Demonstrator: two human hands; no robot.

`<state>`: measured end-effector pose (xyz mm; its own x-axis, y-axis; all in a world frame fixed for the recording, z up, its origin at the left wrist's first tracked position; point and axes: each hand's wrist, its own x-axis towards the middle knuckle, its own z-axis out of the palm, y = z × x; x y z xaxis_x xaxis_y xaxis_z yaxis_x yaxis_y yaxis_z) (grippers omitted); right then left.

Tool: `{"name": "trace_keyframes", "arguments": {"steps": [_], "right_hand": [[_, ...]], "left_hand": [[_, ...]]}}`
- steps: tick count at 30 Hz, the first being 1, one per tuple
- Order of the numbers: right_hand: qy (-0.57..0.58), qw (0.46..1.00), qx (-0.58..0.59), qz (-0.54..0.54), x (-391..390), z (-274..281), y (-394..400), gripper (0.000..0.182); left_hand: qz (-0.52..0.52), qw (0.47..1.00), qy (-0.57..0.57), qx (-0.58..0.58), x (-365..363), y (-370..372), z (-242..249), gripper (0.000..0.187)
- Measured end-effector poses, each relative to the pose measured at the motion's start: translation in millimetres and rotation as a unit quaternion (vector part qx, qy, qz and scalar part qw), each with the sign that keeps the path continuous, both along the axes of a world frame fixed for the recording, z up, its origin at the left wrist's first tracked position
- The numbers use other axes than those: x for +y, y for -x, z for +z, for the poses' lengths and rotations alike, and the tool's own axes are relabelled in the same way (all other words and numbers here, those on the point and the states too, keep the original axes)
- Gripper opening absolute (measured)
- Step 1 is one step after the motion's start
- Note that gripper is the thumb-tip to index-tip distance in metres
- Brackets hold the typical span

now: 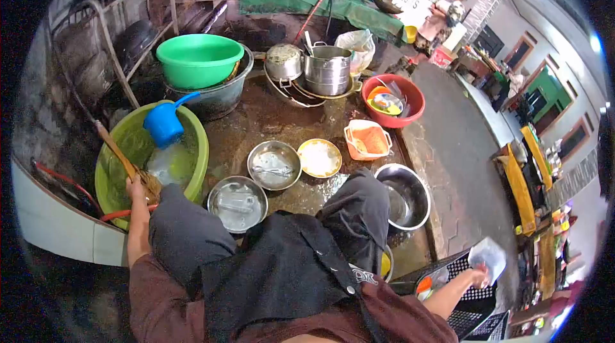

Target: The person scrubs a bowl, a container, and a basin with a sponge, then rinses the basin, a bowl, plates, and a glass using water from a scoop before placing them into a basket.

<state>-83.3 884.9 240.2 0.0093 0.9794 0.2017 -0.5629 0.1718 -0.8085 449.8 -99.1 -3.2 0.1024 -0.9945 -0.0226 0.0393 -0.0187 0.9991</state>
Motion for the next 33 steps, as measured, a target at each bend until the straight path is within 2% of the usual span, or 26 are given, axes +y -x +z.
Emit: {"name": "trace_keyframes", "arguments": {"steps": [1, 2, 4, 6, 8, 10, 11, 12, 14, 15, 17, 18, 19, 20, 21, 22, 23, 24, 25, 26, 27, 29, 30, 31, 32, 33], "right_hand": [[0.026, 0.998, -0.05, -0.019, 25.7, -22.3, -10.6, 0.023], [0.057, 0.992, -0.106, -0.034, 45.9, -47.4, -22.7, 0.022], [0.104, 0.962, -0.25, -0.032, 74.3, -95.7, -44.3, 0.021], [0.115, 0.887, -0.447, -0.025, 97.3, -145.2, -64.2, 0.02], [0.088, 0.775, -0.625, -0.036, 103.8, -182.2, -86.4, 0.02], [0.052, 0.688, -0.721, -0.063, 96.6, -195.6, -95.9, 0.021], [0.042, 0.669, -0.737, -0.088, 91.1, -192.9, -94.5, 0.021], [0.035, 0.669, -0.732, -0.126, 86.4, -188.8, -93.6, 0.022], [-0.036, 0.719, -0.655, -0.229, 74.6, -172.2, -79.6, 0.023], [-0.138, 0.749, -0.586, -0.277, 65.6, -157.9, -70.8, 0.024], [-0.408, 0.758, -0.414, -0.295, 35.4, -114.8, -56.2, 0.026], [-0.474, 0.773, -0.378, -0.189, 1.2, -73.0, -54.0, 0.031], [-0.543, 0.762, -0.308, -0.171, -25.5, -50.1, -40.8, 0.032], [-0.546, 0.789, -0.269, -0.081, -58.9, -31.4, -34.5, 0.035], [-0.569, 0.795, -0.211, -0.017, -91.7, -12.5, -30.1, 0.039], [-0.604, 0.747, -0.274, 0.04, -121.3, -1.0, -29.8, 0.039], [-0.583, 0.777, -0.194, 0.137, -159.5, 6.4, -32.9, 0.038], [-0.615, 0.741, -0.211, 0.167, -189.5, 14.8, -33.4, 0.048], [-0.637, 0.708, -0.195, 0.236, -215.5, 19.3, -35.0, 0.056], [-0.67, 0.67, -0.188, 0.259, -240.6, 28.6, -41.2, 0.06], [-0.7, 0.631, -0.18, 0.281, -262.0, 35.9, -49.0, 0.065], [-0.716, 0.587, -0.193, 0.324, -288.8, 38.6, -57.4, 0.071], [-0.731, 0.573, -0.189, 0.318, -293.5, 43.1, -62.3, 0.075], [-0.732, 0.572, -0.185, 0.321, -292.2, 43.0, -61.7, 0.075], [-0.743, 0.568, -0.203, 0.289, -286.6, 43.8, -60.3, 0.075], [-0.755, 0.563, -0.214, 0.26, -281.9, 45.0, -57.6, 0.075]], "left_hand": [[0.006, 0.998, 0.049, 0.048, 2.7, 5.0, 14.7, 0.02], [-0.005, 0.998, 0.053, 0.041, -0.6, 7.2, 26.3, 0.02], [0.04, 0.997, 0.058, 0.033, -7.3, 10.4, 45.8, 0.034], [0.029, 0.998, 0.045, -0.017, -5.0, 17.5, 79.7, 0.036], [0.031, 0.994, 0.067, -0.086, -11.6, 35.3, 109.0, 0.042], [0.02, 0.976, 0.132, -0.171, -23.6, 47.4, 129.5, 0.05], [0.02, 0.961, 0.171, -0.217, -29.6, 55.8, 141.7, 0.054], [0.019, 0.95, 0.145, -0.275, -24.0, 70.3, 160.2, 0.056], [0.029, 0.899, 0.143, -0.413, 3.2, 100.1, 200.1, 0.058], [0.039, 0.855, 0.164, -0.49, 13.6, 116.8, 212.0, 0.058], [-0.008, 0.85, 0.217, -0.479, -4.5, 145.2, 215.3, 0.053], [-0.107, 0.821, 0.295, -0.477, 3.2, 164.9, 231.3, 0.048], [-0.202, 0.779, 0.367, -0.466, 26.1, 187.6, 255.2, 0.043], [-0.244, 0.735, 0.391, -0.498, 53.5, 211.8, 276.5, 0.038], [-0.283, 0.688, 0.413, -0.525, 95.0, 241.3, 299.7, 0.033], [-0.289, 0.618, 0.46, -0.569, 123.7, 268.9, 316.6, 0.029], [-0.291, 0.542, 0.503, -0.607, 141.3, 295.6, 326.2, 0.026], [-0.321, 0.485, 0.617, -0.529, 133.2, 320.9, 319.9, 0.017], [-0.343, 0.43, 0.687, -0.475, 169.7, 347.3, 332.6, 0.013], [-0.395, 0.377, 0.712, -0.442, 201.9, 373.2, 344.7, 0.018], [-0.372, 0.331, 0.758, -0.422, 235.2, 398.3, 349.9, 0.026], [-0.385, 0.232, 0.816, -0.363, 289.5, 447.1, 354.2, 0.032], [-0.385, 0.229, 0.826, -0.343, 335.7, 455.1, 363.2, 0.031], [-0.398, 0.214, 0.848, -0.279, 371.7, 470.2, 366.9, 0.031], [-0.402, 0.19, 0.855, -0.268, 409.2, 480.0, 373.3, 0.032], [-0.399, 0.202, 0.883, -0.142, 437.5, 495.3, 369.3, 0.027]]}}
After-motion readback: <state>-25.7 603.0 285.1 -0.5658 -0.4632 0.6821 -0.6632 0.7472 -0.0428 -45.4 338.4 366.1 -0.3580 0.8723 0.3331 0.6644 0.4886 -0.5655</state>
